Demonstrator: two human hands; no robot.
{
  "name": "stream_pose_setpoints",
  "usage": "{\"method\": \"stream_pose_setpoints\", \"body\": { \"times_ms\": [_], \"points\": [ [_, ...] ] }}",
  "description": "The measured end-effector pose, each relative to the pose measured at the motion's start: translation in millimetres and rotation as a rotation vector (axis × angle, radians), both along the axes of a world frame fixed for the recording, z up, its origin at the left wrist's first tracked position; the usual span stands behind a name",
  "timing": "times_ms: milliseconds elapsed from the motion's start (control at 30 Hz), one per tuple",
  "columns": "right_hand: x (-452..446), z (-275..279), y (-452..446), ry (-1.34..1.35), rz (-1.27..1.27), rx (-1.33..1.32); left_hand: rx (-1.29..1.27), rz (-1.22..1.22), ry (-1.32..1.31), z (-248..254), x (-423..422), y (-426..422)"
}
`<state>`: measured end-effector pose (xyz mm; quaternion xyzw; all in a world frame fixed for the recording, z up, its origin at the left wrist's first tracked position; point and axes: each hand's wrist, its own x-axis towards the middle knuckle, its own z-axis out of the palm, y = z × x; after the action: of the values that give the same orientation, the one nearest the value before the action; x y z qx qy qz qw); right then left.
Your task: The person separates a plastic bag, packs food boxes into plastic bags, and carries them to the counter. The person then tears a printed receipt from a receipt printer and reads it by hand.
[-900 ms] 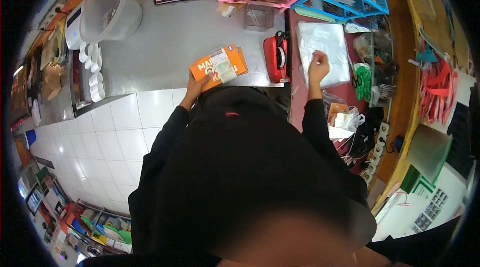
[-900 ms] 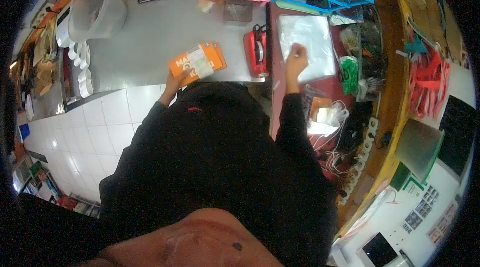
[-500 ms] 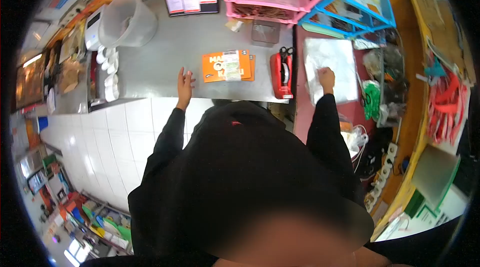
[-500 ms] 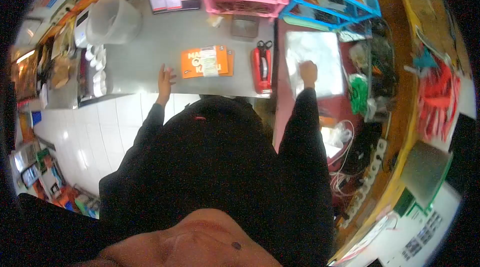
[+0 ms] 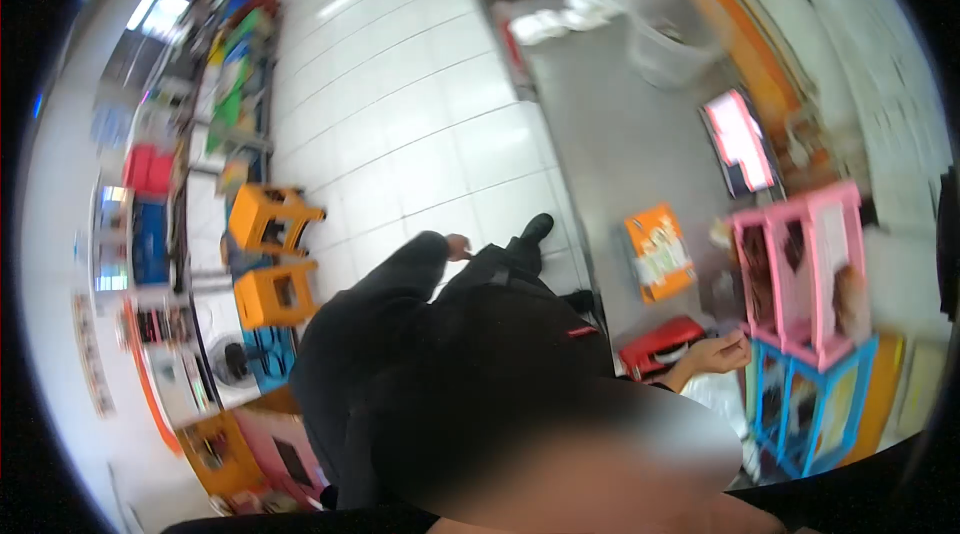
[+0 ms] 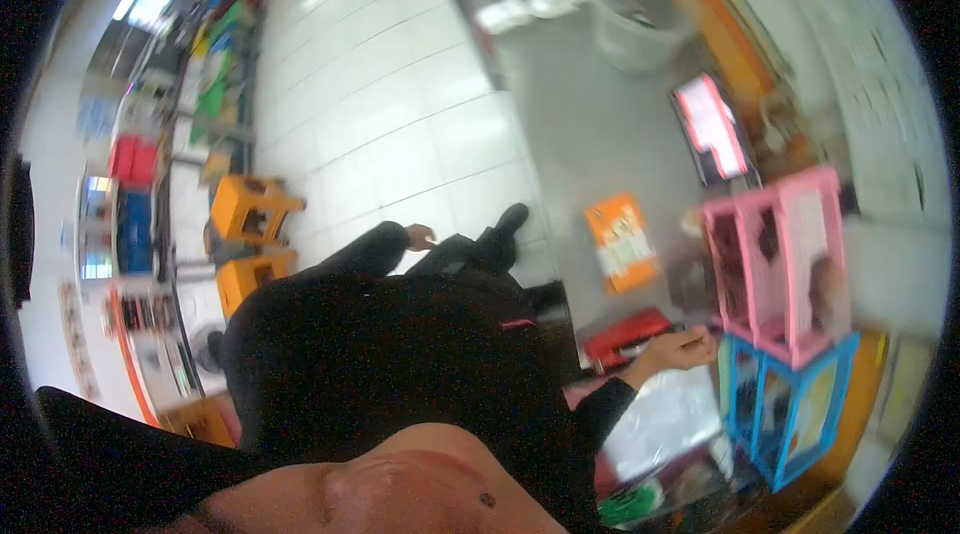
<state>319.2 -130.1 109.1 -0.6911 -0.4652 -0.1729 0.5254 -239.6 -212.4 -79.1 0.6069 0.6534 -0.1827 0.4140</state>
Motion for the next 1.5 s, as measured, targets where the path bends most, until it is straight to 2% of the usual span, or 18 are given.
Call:
{"method": "stream_pose_setpoints", "body": {
  "times_ms": [200, 267, 333, 400, 467, 500, 600, 633, 700, 800, 900, 1167, 1300, 1333, 1367, 1400, 1467, 1500],
  "points": [
    [-191, 25, 73, 0.241, 0.695, 0.100, 0.149, 0.453, -0.086, -28, -30, -109],
    [-283, 8, 83, 0.472, 1.033, 0.016, -0.124, 0.596, -0.127, -31, -48, -132],
    [-400, 2, 83, 0.719, 1.333, -0.211, 0.096, 0.603, -0.058, -73, -72, -179],
    [-503, -14, 78, 0.391, 1.515, -0.381, -0.014, 0.930, -0.113, -43, -98, -199],
    [-578, -41, 76, 0.283, 1.777, -1.124, 0.078, 0.992, -0.092, -61, -128, -227],
    [-607, -69, 78, 0.247, 1.817, -1.142, 0.140, 1.054, -0.035, -63, -142, -239],
    [-617, -204, 94, -0.633, 2.066, -0.846, 0.004, 1.122, 0.093, -90, -177, -280],
    [-609, -206, 103, -1.079, 2.006, -1.090, -0.080, 1.149, 0.080, -86, -192, -280],
    [-574, -274, 142, -1.641, 2.003, -1.032, -0.190, 1.129, -0.059, -70, -234, -252],
    [-574, -273, 194, -1.526, 1.630, -1.571, -0.104, 1.244, -0.248, -61, -326, -197],
    [-625, -265, 243, -1.509, 1.464, -1.662, 0.467, 1.186, 0.003, -72, -433, -146],
    [-886, -242, 409, -1.825, 1.448, -1.396, 0.785, 1.612, 0.079, 25, -645, -81],
    [-1111, -245, 450, -2.077, 1.573, -0.611, 0.590, 1.702, 0.230, -7, -653, -129],
    [-1173, -254, 448, -2.036, 1.606, -0.378, 0.482, 1.533, 0.245, -4, -644, -144],
    [-1248, -268, 437, -1.876, 1.645, -0.166, 0.358, 1.759, 0.287, -61, -631, -164],
    [-1322, -275, 425, -1.639, 1.834, 0.070, 0.238, 1.647, 0.387, -109, -612, -182],
    [-1462, -256, 375, -1.189, 2.191, 0.498, -0.089, 1.900, 0.260, -74, -573, -173],
    [-1504, -226, 336, -0.886, 2.455, -0.449, -0.210, 2.024, 0.184, -63, -556, -167]
  ]
}}
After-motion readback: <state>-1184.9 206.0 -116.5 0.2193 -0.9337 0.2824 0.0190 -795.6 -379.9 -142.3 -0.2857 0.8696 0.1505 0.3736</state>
